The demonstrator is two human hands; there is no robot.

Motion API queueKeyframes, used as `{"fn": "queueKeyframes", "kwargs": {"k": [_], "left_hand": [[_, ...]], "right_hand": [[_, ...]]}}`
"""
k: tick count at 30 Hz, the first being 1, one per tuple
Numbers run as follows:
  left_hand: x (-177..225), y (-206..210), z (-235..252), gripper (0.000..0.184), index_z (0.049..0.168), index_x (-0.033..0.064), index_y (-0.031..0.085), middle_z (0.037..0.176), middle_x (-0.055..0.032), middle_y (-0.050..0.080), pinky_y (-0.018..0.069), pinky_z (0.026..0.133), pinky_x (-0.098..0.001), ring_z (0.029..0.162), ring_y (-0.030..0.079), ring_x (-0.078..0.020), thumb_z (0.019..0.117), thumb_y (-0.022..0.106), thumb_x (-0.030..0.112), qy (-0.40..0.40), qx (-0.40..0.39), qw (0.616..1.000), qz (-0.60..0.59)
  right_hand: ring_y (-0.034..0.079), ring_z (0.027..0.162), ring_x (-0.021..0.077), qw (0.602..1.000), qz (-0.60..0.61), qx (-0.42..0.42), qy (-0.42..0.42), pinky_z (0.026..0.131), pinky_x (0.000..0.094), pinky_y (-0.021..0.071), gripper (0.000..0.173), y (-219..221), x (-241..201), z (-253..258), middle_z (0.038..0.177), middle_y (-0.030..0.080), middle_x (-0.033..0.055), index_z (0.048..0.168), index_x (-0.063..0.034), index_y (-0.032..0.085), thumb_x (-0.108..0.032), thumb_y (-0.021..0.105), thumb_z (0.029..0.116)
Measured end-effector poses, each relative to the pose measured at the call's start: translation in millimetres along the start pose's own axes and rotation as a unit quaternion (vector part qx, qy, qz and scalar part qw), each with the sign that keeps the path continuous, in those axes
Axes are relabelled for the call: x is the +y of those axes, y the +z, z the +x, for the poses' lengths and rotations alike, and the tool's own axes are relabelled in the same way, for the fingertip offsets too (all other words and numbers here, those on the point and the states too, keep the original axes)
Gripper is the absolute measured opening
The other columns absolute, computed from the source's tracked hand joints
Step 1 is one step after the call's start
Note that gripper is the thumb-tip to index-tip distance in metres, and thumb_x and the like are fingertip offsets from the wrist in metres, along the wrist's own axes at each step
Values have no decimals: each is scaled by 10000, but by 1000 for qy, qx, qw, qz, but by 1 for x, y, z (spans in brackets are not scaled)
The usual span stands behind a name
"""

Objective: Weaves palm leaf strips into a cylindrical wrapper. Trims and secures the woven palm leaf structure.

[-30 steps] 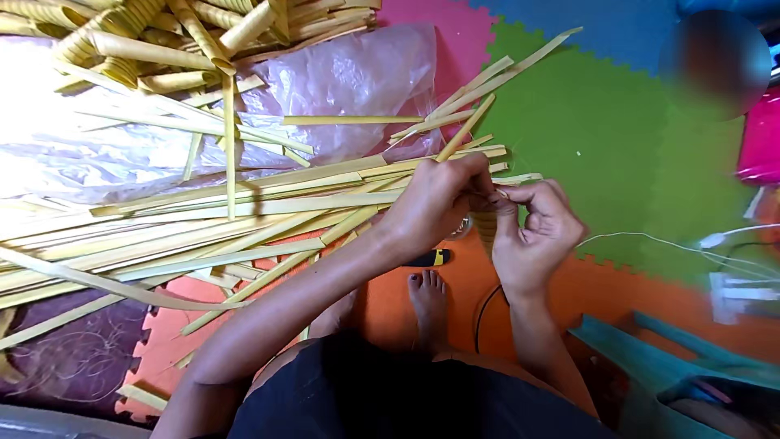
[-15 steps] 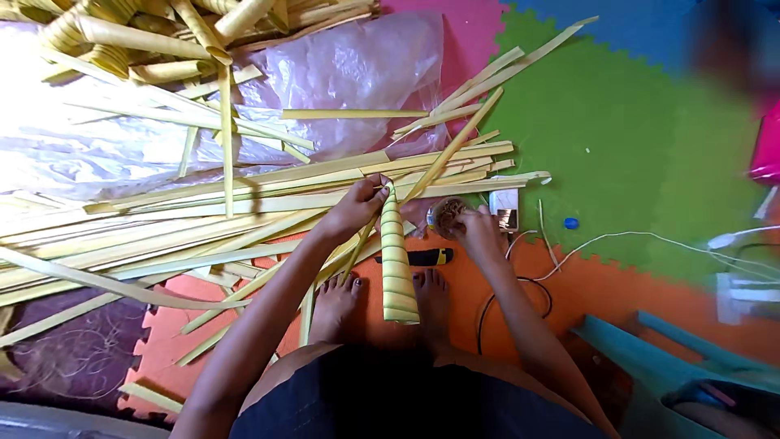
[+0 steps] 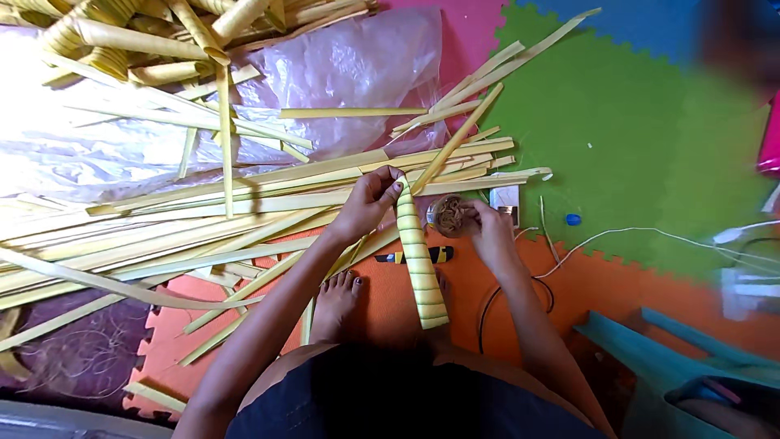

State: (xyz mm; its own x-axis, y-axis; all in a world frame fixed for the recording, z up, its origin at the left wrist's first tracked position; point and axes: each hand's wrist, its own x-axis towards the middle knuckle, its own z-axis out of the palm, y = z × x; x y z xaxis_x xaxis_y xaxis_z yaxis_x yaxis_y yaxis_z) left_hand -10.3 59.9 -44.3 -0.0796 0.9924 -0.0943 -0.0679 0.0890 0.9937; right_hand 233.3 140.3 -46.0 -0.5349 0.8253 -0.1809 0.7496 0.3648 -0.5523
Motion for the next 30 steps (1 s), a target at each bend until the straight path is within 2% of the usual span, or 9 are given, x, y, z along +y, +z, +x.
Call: {"fn": "queueKeyframes", "kwargs": {"k": [4, 6, 8, 12, 15, 18, 22, 27, 30], "left_hand": [[15, 16, 3, 79, 1058, -17, 566, 883, -26, 647, 535, 709, -189, 768, 628, -26, 1013, 506, 7, 123, -41, 991, 30], [30, 22, 2, 73, 1055, -34, 579, 920, -65, 669, 557, 739, -208, 809, 654, -54, 1005, 533, -6, 156, -67, 985, 39], [43, 26, -1, 60, 1037, -39, 595, 938, -81, 687, 565, 760, -208, 840, 672, -61, 994, 560, -17, 185, -80, 979, 45], [60, 29, -10, 33, 1012, -22, 603, 918, -58, 680, 556, 728, -174, 823, 662, -39, 984, 584, -17, 210, -89, 973, 20], [68, 29, -18, 28, 1007, 14, 601, 902, -29, 675, 555, 718, -165, 809, 656, -29, 984, 594, -1, 202, -96, 975, -12], [75, 32, -24, 23, 983, 27, 589, 859, -11, 637, 529, 669, -142, 748, 611, -9, 990, 587, 5, 213, -101, 971, -31], [80, 36, -25, 37, 960, 27, 591, 851, -8, 642, 535, 685, -150, 756, 616, -5, 986, 595, 3, 231, -99, 967, -37], [82, 38, -27, 35, 959, 22, 597, 875, -4, 658, 580, 793, -203, 820, 655, -21, 982, 597, -4, 240, -94, 965, -42], [84, 42, -28, 50, 949, 19, 599, 859, 2, 648, 555, 720, -159, 782, 631, 0, 971, 599, -27, 243, -75, 966, -38]], "right_hand": [[711, 836, 233, 989, 39, 109, -89, 754, 406, 595, 117, -24, -27, -11, 978, 720, 145, 1033, -4, 736, 13, 651, 955], [680, 866, 122, 975, 94, 140, -147, 754, 258, 584, 114, -35, -40, -16, 1001, 693, 97, 1012, -27, 753, -6, 664, 943], [662, 882, 55, 956, 174, 150, -184, 750, 181, 577, 103, -45, -53, -21, 1017, 673, 65, 993, -24, 768, -7, 698, 920], [656, 916, 37, 906, 307, 140, -254, 797, 186, 594, 133, -57, -65, -26, 1043, 650, 11, 1030, -29, 756, 20, 677, 935], [674, 932, 36, 875, 358, 147, -291, 822, 212, 605, 145, -59, -67, -25, 1010, 680, -60, 1050, -117, 716, -68, 745, 917], [683, 917, 72, 864, 336, 190, -324, 851, 265, 606, 81, -60, -72, -22, 943, 682, -41, 979, -94, 702, -94, 754, 917], [681, 989, 97, 871, 284, 208, -342, 928, 338, 607, 56, -61, -80, -22, 995, 641, -5, 990, -79, 637, -130, 657, 999], [658, 930, 39, 873, 272, 215, -343, 830, 219, 590, 81, -60, -85, -24, 986, 627, -4, 977, -77, 601, -138, 608, 1029], [647, 914, 25, 874, 250, 229, -348, 810, 188, 579, 72, -60, -88, -25, 971, 614, 5, 957, -61, 603, -104, 619, 1013]]}}
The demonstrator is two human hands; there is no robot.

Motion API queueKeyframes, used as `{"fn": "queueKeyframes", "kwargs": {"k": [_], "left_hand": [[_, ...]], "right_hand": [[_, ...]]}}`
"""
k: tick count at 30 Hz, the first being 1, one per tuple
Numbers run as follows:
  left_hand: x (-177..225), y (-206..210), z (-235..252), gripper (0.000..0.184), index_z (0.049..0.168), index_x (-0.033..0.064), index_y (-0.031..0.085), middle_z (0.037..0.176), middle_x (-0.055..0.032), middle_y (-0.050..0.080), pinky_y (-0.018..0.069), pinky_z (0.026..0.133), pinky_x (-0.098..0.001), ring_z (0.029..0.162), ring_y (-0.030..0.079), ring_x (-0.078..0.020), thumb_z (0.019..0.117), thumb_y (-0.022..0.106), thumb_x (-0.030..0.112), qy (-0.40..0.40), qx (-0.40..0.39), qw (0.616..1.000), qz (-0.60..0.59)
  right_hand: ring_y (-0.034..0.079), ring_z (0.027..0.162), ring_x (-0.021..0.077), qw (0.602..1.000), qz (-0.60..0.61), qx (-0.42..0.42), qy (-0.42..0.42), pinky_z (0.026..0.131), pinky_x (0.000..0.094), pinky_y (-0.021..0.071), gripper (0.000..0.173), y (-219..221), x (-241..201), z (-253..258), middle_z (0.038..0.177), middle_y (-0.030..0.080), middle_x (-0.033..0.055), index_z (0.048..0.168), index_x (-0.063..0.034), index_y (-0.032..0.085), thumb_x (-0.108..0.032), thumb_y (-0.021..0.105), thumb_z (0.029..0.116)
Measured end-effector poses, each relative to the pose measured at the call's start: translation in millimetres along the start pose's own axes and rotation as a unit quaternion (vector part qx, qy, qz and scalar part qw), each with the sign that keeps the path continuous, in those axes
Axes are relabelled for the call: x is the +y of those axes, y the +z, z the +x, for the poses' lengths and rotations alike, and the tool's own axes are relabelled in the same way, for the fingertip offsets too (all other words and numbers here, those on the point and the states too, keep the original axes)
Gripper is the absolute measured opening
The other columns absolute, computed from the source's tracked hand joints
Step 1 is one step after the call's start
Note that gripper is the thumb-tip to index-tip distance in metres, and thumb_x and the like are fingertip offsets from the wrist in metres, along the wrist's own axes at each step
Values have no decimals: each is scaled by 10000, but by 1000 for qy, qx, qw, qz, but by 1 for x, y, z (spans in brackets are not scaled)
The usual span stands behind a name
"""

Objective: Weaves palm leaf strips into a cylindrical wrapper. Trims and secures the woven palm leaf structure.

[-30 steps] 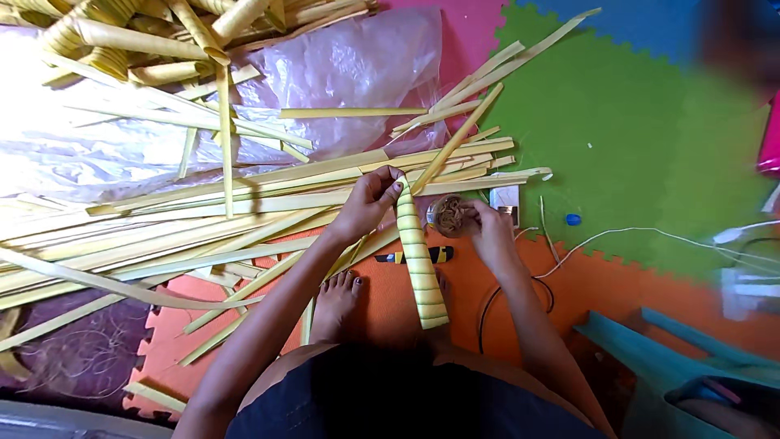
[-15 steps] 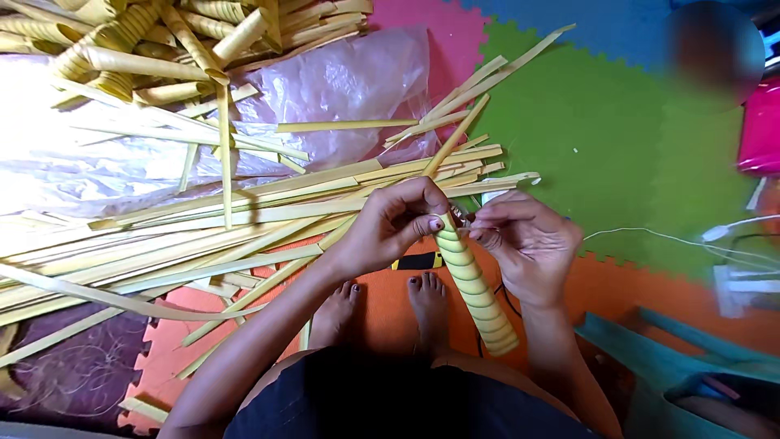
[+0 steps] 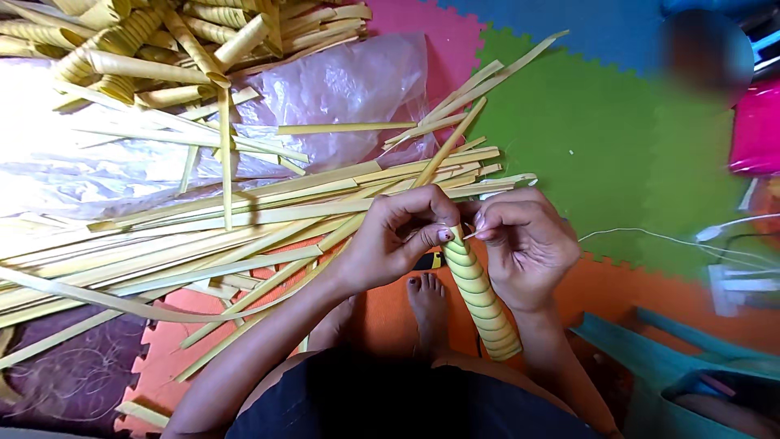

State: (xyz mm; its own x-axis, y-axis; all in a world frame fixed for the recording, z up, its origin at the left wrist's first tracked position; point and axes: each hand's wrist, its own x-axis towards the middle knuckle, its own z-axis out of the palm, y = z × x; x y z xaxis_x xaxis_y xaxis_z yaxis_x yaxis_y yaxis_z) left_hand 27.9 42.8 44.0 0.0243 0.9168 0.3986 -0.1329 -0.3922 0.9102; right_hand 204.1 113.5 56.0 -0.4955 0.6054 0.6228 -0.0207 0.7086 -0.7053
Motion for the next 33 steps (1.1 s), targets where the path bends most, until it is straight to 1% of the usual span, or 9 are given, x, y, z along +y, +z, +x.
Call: {"fn": "queueKeyframes", "kwargs": {"k": [9, 13, 16, 18, 20, 21, 24, 29, 33], "left_hand": [[-3, -2, -6, 65, 969, 22, 604, 837, -1, 659, 558, 682, -156, 737, 641, -11, 950, 617, -39, -64, 46, 995, 62], [-10, -56, -15, 115, 953, 6, 705, 716, 20, 676, 502, 586, -160, 599, 584, 31, 981, 616, 73, -178, 2, 951, 251], [-10, -118, -49, 159, 1015, -26, 693, 806, -9, 693, 542, 681, -203, 696, 617, 17, 991, 585, 89, -212, 77, 916, 331], [-11, -144, -75, 168, 1105, -34, 642, 1009, -33, 696, 567, 858, -237, 917, 658, -18, 956, 582, 15, -232, 151, 911, 306], [-17, -155, -93, 209, 1107, -40, 606, 1097, -76, 651, 542, 932, -301, 1030, 625, -80, 898, 595, -43, -249, 204, 895, 308], [-19, -156, -99, 216, 1104, -58, 599, 1133, -123, 632, 523, 964, -361, 1078, 607, -137, 888, 605, -57, -263, 218, 887, 312], [-19, -150, -103, 171, 1061, -31, 590, 1089, -92, 611, 540, 898, -331, 1019, 603, -109, 893, 621, -44, -294, 244, 874, 299], [-25, -132, -91, 201, 1048, 75, 598, 928, 60, 654, 559, 781, -225, 841, 636, -11, 892, 600, -51, -278, 254, 910, 173], [-29, -93, -65, 251, 1085, 112, 622, 934, 68, 696, 578, 766, -228, 810, 661, -25, 929, 574, -80, -305, 223, 925, 28]], "right_hand": [[703, 905, 78, 999, -5, -32, -13, 816, 222, 607, 34, 6, 11, 4, 924, 704, 53, 882, -8, 699, -7, 724, 905], [732, 909, 119, 992, -68, -44, 96, 833, 266, 609, 133, 18, 34, -24, 987, 760, 105, 1041, 29, 764, -3, 699, 930], [729, 807, 143, 976, -117, -62, 173, 721, 303, 625, 185, 41, 68, -89, 965, 746, 123, 1114, 29, 728, -50, 632, 977], [748, 882, 238, 941, -158, -173, 243, 795, 394, 628, 223, 56, 86, -133, 1032, 751, 150, 1141, 5, 738, -110, 638, 979], [647, 1164, 400, 869, -188, -341, 306, 1004, 542, 519, 361, 64, 97, -150, 1261, 663, 236, 1278, 25, 672, -110, 696, 944], [590, 1227, 445, 840, -208, -393, 311, 1030, 594, 469, 415, 68, 103, -157, 1314, 625, 256, 1300, 28, 654, -108, 732, 915], [578, 1227, 471, 814, -242, -448, 279, 1012, 608, 469, 396, 70, 110, -167, 1297, 620, 273, 1291, 35, 644, -155, 707, 949], [678, 1097, 372, 920, -138, -290, 224, 970, 422, 557, 382, 49, 78, -145, 1233, 642, 287, 1307, 103, 613, -131, 520, 1020], [679, 828, 150, 967, -58, -149, 200, 749, 269, 579, 422, 42, 44, -103, 1114, 688, 192, 1415, -18, 591, -79, 450, 1023]]}}
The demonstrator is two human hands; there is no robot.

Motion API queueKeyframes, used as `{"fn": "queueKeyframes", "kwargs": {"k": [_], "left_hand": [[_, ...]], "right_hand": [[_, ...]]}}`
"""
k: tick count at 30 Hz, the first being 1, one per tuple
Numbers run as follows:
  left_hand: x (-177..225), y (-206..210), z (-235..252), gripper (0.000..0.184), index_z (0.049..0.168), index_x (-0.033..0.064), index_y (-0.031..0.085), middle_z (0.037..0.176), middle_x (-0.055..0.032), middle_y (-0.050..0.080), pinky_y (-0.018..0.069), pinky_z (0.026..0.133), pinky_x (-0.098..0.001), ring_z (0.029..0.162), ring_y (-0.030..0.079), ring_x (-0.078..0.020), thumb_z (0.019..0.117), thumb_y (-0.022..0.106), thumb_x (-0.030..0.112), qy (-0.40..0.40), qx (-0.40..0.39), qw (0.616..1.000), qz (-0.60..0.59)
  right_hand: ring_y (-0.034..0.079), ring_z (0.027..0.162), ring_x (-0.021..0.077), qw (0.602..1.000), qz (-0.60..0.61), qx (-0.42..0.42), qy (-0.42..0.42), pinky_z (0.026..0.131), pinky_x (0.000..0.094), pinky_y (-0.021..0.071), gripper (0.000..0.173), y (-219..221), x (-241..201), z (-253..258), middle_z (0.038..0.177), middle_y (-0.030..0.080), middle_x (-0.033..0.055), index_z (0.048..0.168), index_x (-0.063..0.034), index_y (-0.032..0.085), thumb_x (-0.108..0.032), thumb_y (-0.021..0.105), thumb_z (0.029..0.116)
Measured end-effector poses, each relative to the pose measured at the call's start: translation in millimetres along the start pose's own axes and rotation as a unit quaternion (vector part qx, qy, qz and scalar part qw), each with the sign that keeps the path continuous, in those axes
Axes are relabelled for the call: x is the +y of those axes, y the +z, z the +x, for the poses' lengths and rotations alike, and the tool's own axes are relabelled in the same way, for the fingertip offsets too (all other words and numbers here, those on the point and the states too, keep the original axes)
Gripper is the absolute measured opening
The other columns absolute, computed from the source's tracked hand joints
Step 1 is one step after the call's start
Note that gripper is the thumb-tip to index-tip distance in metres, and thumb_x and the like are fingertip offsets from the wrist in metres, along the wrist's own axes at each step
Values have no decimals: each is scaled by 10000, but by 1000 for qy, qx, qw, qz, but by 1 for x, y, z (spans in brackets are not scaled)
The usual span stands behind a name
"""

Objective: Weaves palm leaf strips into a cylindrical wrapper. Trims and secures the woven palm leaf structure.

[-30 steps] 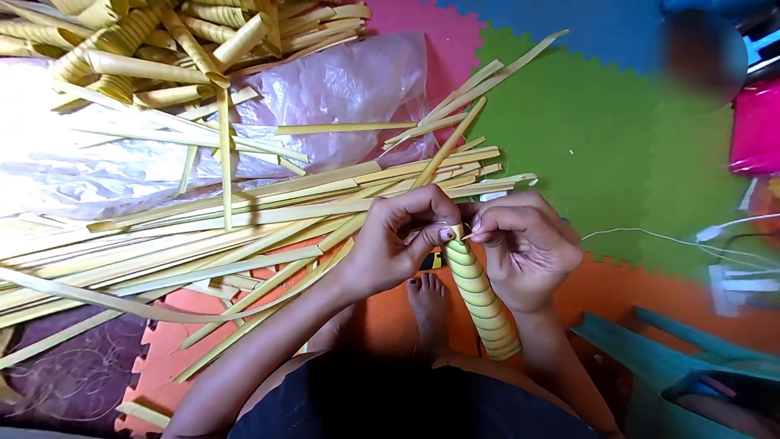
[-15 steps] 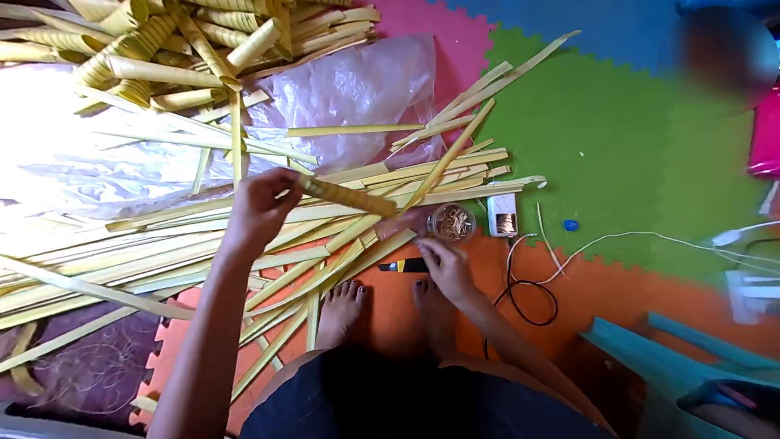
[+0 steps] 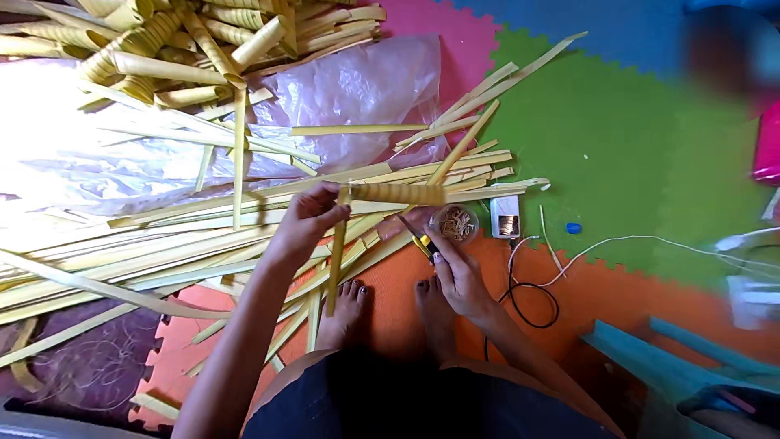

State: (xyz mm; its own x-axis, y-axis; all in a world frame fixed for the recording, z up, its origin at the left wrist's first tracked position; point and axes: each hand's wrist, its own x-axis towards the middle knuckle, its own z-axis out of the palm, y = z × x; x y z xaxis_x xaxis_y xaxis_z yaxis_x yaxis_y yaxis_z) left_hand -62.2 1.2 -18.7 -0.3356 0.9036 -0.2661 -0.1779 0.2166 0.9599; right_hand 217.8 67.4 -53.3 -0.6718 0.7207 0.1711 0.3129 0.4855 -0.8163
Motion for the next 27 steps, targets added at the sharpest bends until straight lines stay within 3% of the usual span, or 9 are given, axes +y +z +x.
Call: {"fn": "queueKeyframes", "kwargs": {"k": [7, 11, 13, 15, 17, 18, 20, 23, 27], "left_hand": [[20, 44, 2, 317, 1139, 157, 618, 962, 54, 735, 584, 745, -198, 795, 686, -28, 966, 516, -87, -78, -103, 979, -158], [26, 54, 3, 599, 1392, 148, 460, 1206, 31, 674, 596, 792, -217, 909, 688, -45, 866, 627, -84, -24, -226, 963, -142], [40, 43, 12, 641, 1441, 90, 412, 1319, 25, 595, 584, 759, -208, 896, 664, -29, 859, 662, -14, 97, -134, 986, -11], [54, 14, 34, 707, 1497, 23, 374, 1451, -67, 500, 595, 762, -238, 927, 675, -71, 872, 704, 7, 211, 67, 958, 181], [66, -12, 56, 915, 1604, -35, 212, 1606, -267, 287, 547, 942, -398, 1187, 613, -293, 853, 734, 11, 201, 214, 870, 395], [66, -15, 62, 963, 1604, -78, 155, 1631, -345, 182, 436, 1081, -546, 1365, 470, -448, 840, 737, -14, 167, 219, 853, 444], [40, -4, 68, 786, 1524, -111, 328, 1512, -410, 344, 385, 1075, -689, 1352, 424, -577, 897, 755, 96, 97, 141, 851, 496], [-42, 33, 63, 519, 1331, 3, 609, 1257, -247, 642, 503, 953, -649, 1169, 624, -447, 960, 725, 347, 0, -82, 833, 547], [-106, 62, 50, 289, 1175, 11, 704, 1119, -233, 697, 536, 863, -628, 1052, 679, -432, 1016, 644, 245, -48, -157, 817, 553]], "right_hand": [[664, 805, 123, 995, -11, 36, -89, 705, 250, 583, 411, -11, -28, 28, 1066, 670, 140, 1404, -105, 631, -30, 501, 1021], [667, 851, 128, 992, -7, 46, -113, 745, 258, 590, 397, -13, -28, 35, 1099, 652, 153, 1398, -88, 630, -35, 490, 1031], [669, 880, 119, 992, -7, 58, -108, 765, 247, 588, 400, -15, -25, 30, 1123, 657, 153, 1414, -114, 621, -60, 487, 1041], [662, 921, 127, 995, -28, 44, -87, 798, 253, 581, 420, -14, -13, 18, 1162, 644, 153, 1439, -155, 604, -79, 489, 1042], [680, 941, 176, 997, -53, 5, -57, 808, 304, 598, 430, -5, 10, 3, 1175, 651, 163, 1409, -187, 642, -67, 514, 1016], [690, 957, 227, 996, -69, -25, -49, 818, 347, 602, 414, 1, 26, -5, 1175, 658, 188, 1368, -186, 678, -58, 531, 1002], [694, 1021, 330, 989, -114, -95, -23, 851, 454, 599, 449, 11, 56, -19, 1202, 665, 221, 1316, -256, 717, -14, 567, 968], [649, 1099, 434, 968, -166, -181, 57, 903, 573, 550, 514, 18, 84, -36, 1248, 641, 255, 1292, -341, 724, 15, 583, 949], [614, 1155, 441, 951, -200, -215, 99, 971, 562, 513, 483, 20, 102, -47, 1276, 628, 253, 1271, -305, 743, 13, 577, 948]]}}
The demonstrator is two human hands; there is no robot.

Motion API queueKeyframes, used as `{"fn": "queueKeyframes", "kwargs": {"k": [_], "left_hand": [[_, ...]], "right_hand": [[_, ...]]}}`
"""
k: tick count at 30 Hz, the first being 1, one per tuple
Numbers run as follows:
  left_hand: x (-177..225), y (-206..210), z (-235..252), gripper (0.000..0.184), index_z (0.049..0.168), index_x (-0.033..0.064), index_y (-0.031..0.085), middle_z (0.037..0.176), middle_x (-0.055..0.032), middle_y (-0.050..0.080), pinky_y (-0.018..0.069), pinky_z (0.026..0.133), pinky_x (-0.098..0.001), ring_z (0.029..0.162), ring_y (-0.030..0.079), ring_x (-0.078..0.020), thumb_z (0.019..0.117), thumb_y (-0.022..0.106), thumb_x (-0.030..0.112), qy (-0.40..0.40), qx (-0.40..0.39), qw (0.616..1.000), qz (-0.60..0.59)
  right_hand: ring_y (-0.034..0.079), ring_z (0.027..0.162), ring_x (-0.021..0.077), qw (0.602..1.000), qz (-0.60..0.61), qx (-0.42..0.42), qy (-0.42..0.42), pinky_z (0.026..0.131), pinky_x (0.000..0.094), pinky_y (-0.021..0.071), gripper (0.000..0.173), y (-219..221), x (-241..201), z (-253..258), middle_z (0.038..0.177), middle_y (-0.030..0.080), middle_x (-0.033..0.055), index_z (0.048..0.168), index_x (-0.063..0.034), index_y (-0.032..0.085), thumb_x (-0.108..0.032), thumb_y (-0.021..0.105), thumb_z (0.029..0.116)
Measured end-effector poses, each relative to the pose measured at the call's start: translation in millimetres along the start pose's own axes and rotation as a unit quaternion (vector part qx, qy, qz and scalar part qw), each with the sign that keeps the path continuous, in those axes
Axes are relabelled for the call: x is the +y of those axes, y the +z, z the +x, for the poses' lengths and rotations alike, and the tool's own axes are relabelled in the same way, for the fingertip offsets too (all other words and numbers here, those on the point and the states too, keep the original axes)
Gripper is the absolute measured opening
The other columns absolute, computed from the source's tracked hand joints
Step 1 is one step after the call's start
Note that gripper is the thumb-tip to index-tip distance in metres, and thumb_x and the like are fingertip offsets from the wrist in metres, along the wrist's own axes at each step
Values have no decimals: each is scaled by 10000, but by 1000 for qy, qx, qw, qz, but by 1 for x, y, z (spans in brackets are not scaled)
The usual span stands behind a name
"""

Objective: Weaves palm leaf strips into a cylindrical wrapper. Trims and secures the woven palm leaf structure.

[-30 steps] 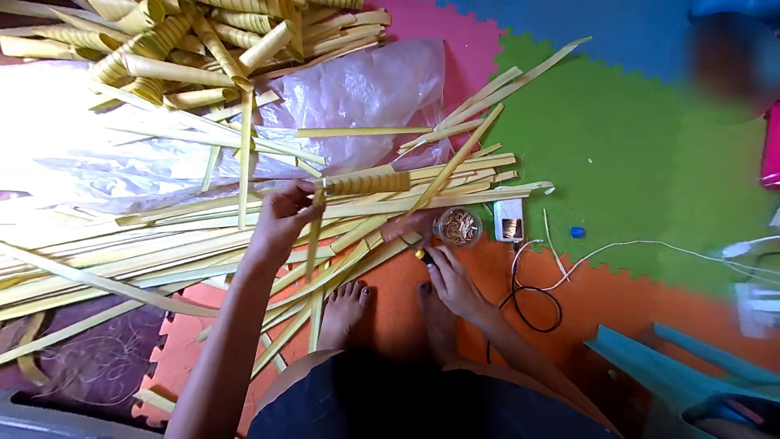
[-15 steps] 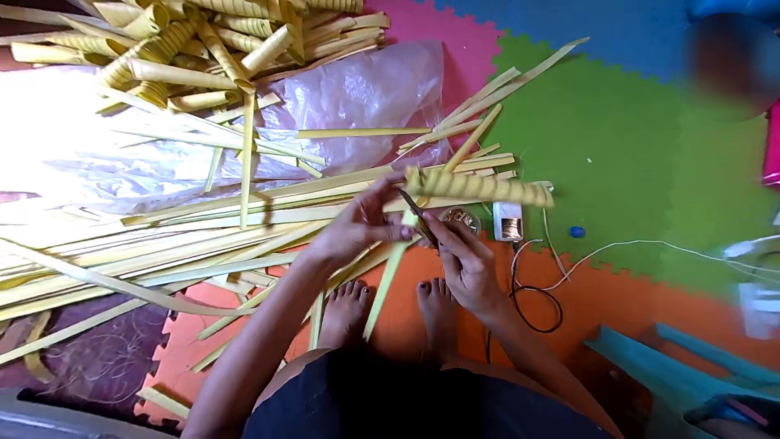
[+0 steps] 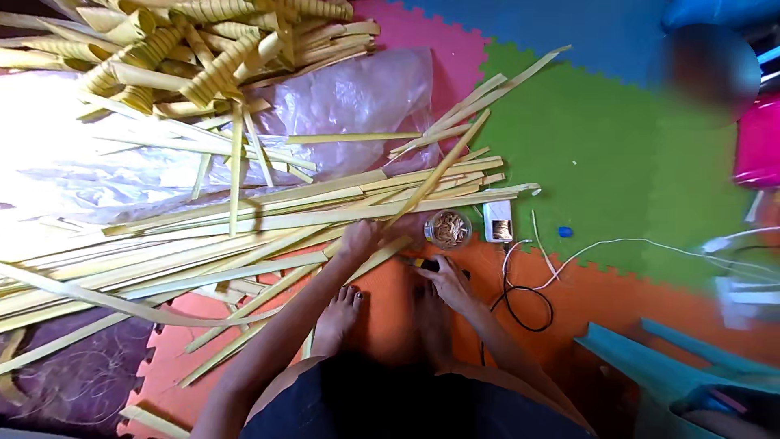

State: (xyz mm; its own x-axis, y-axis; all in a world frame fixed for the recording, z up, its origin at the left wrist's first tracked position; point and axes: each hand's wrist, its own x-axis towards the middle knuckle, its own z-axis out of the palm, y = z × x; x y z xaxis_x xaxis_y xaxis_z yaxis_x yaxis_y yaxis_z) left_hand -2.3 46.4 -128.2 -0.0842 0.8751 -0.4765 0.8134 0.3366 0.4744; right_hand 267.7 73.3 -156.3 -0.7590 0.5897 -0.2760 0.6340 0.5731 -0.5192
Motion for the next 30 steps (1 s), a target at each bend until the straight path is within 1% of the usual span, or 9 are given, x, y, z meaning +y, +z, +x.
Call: {"fn": "queueKeyframes", "kwargs": {"k": [5, 8, 10, 13, 16, 19, 25, 28, 30], "left_hand": [[17, -30, -35, 142, 996, -30, 734, 841, -168, 707, 576, 720, -484, 731, 688, -286, 941, 735, 101, 112, 67, 978, -160], [30, -44, -50, 255, 1014, -12, 736, 700, -96, 661, 530, 632, -388, 600, 608, -186, 899, 797, 207, 135, 7, 970, -200], [38, -46, -59, 304, 1038, -19, 719, 627, -57, 595, 482, 587, -335, 547, 531, -135, 965, 725, 275, 152, -18, 964, -216], [48, -45, -62, 304, 1108, -59, 677, 705, -97, 624, 520, 593, -333, 576, 572, -144, 1056, 567, 219, 130, 15, 947, -293], [57, -45, -52, 402, 1368, -16, 490, 998, -157, 697, 551, 613, -353, 657, 641, -177, 1102, 460, 284, 56, 7, 924, -377], [69, -50, -46, 433, 1460, 82, 478, 986, -77, 680, 457, 526, -240, 563, 521, -70, 1121, 396, 338, 31, -67, 894, -441], [65, -44, -35, 276, 869, 75, 669, 627, 37, 537, 279, 425, -170, 460, 381, -3, 1069, 513, 183, 152, 4, 869, -472], [41, -68, -46, 226, 982, 10, 705, 768, -113, 669, 535, 587, -386, 622, 624, -212, 1058, 543, 147, 149, 100, 956, -232], [-2, -85, -50, 243, 1094, -49, 687, 958, -265, 698, 543, 746, -635, 859, 697, -456, 1062, 495, 95, 41, 109, 993, -26]], "right_hand": [[691, 895, 180, 950, 293, 96, 51, 778, 307, 577, 340, -28, -42, 13, 1160, 699, 176, 1288, 42, 663, -134, 592, 1006], [654, 766, 100, 804, 560, 90, 177, 649, 251, 553, 335, -66, -74, 34, 1073, 669, 87, 1378, 16, 504, -88, 481, 1061], [610, 632, 78, 742, 622, 90, 233, 567, 220, 522, 158, -84, -82, 44, 868, 669, 47, 1190, -19, 576, -78, 500, 1065], [575, 570, 49, 738, 642, 39, 204, 547, 188, 512, 79, -93, -84, 39, 754, 641, 18, 1004, -38, 586, 5, 524, 1028], [648, 638, 81, 736, 656, -19, 167, 607, 227, 578, 116, -94, -86, 21, 804, 673, 28, 1061, -28, 587, 18, 487, 1026], [708, 721, 115, 742, 651, -50, 152, 640, 262, 611, 169, -96, -88, 7, 906, 715, 39, 1147, -17, 568, 27, 461, 1024], [746, 841, 168, 693, 708, -126, 53, 803, 344, 637, 157, -89, -81, -8, 987, 747, 54, 1136, -59, 620, -32, 534, 1007], [730, 812, 87, 680, 722, -125, -23, 752, 276, 629, 107, -97, -68, -13, 931, 757, -37, 982, -220, 785, -292, 720, 936], [703, 811, 39, 704, 710, 5, -22, 748, 217, 602, 91, -133, -64, -15, 920, 745, -67, 924, -237, 768, -291, 697, 939]]}}
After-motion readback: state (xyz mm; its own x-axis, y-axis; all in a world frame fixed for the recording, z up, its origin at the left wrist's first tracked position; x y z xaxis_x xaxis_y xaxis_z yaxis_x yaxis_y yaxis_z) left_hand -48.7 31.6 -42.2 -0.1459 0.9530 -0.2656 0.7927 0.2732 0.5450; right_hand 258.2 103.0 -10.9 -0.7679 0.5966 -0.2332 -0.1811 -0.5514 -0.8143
